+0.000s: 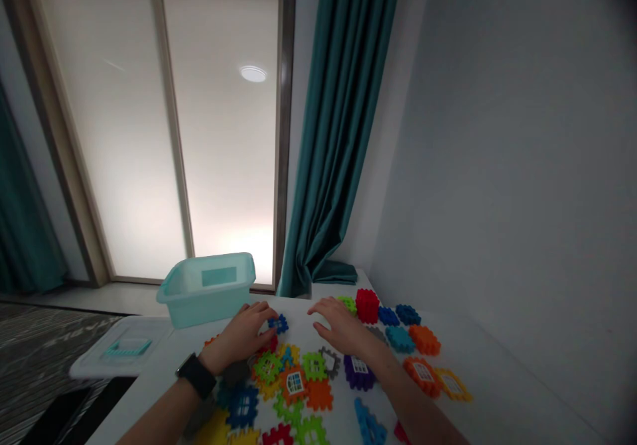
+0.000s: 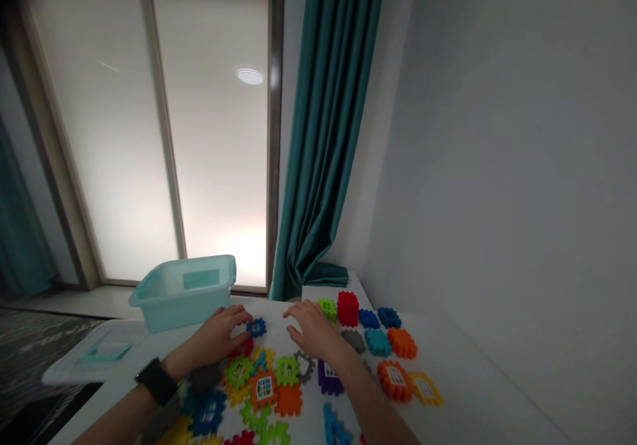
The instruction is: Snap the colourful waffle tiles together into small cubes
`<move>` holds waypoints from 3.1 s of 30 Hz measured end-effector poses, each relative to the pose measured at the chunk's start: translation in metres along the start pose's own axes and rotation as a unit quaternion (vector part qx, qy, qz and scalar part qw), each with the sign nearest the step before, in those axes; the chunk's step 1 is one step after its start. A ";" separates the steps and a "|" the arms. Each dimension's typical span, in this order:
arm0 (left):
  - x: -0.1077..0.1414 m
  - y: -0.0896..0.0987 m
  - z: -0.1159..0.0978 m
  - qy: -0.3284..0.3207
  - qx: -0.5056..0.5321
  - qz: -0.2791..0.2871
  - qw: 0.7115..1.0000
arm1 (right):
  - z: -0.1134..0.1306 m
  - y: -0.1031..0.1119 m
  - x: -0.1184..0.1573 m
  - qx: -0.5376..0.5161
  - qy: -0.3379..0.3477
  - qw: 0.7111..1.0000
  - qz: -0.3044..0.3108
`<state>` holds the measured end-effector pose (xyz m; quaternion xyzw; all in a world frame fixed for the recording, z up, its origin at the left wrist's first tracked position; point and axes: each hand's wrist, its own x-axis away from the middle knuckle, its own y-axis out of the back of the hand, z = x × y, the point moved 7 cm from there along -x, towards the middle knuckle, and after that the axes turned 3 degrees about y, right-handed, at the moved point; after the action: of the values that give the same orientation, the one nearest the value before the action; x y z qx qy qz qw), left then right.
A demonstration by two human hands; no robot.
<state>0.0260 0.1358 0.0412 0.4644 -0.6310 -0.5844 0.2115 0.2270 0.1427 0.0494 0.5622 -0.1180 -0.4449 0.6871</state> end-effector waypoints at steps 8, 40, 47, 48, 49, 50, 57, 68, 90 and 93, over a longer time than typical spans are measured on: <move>0.050 0.013 0.029 0.012 0.017 0.014 1.000 | 0.050 -0.038 -0.012 -0.013 0.048 0.996 0.070; 0.090 0.017 0.039 0.038 0.017 0.007 0.999 | 0.103 -0.068 -0.014 -0.017 0.075 0.992 0.099; 0.079 0.030 0.015 0.010 0.030 -0.056 0.998 | 0.111 -0.043 -0.007 -0.017 0.104 0.994 0.037; 0.077 0.030 0.010 0.005 0.036 -0.059 0.998 | 0.113 -0.041 -0.005 -0.013 0.115 0.993 0.029; 0.076 0.030 0.005 0.001 0.043 -0.063 0.997 | 0.114 -0.039 -0.003 -0.009 0.125 0.992 0.022; 0.075 0.029 0.001 -0.003 0.050 -0.069 0.996 | 0.114 -0.037 -0.001 -0.004 0.134 0.991 0.016; 0.071 0.029 -0.014 -0.012 0.097 -0.119 0.988 | 0.105 -0.029 0.010 0.036 0.161 0.985 -0.047; 0.071 0.022 -0.010 0.000 0.280 -0.154 0.947 | 0.105 -0.016 0.013 -0.047 0.181 0.970 -0.156; 0.078 0.007 0.008 0.031 0.133 -0.194 0.971 | 0.072 -0.069 0.005 -0.448 -0.148 0.872 -0.130; 0.079 0.009 0.010 0.034 0.127 -0.196 0.972 | 0.073 -0.062 0.006 -0.399 -0.129 0.899 -0.129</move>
<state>-0.0228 0.0744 0.0259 0.6215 -0.5896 -0.5132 0.0532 0.1524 0.0909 0.0178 0.1895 0.0551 -0.6077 0.7692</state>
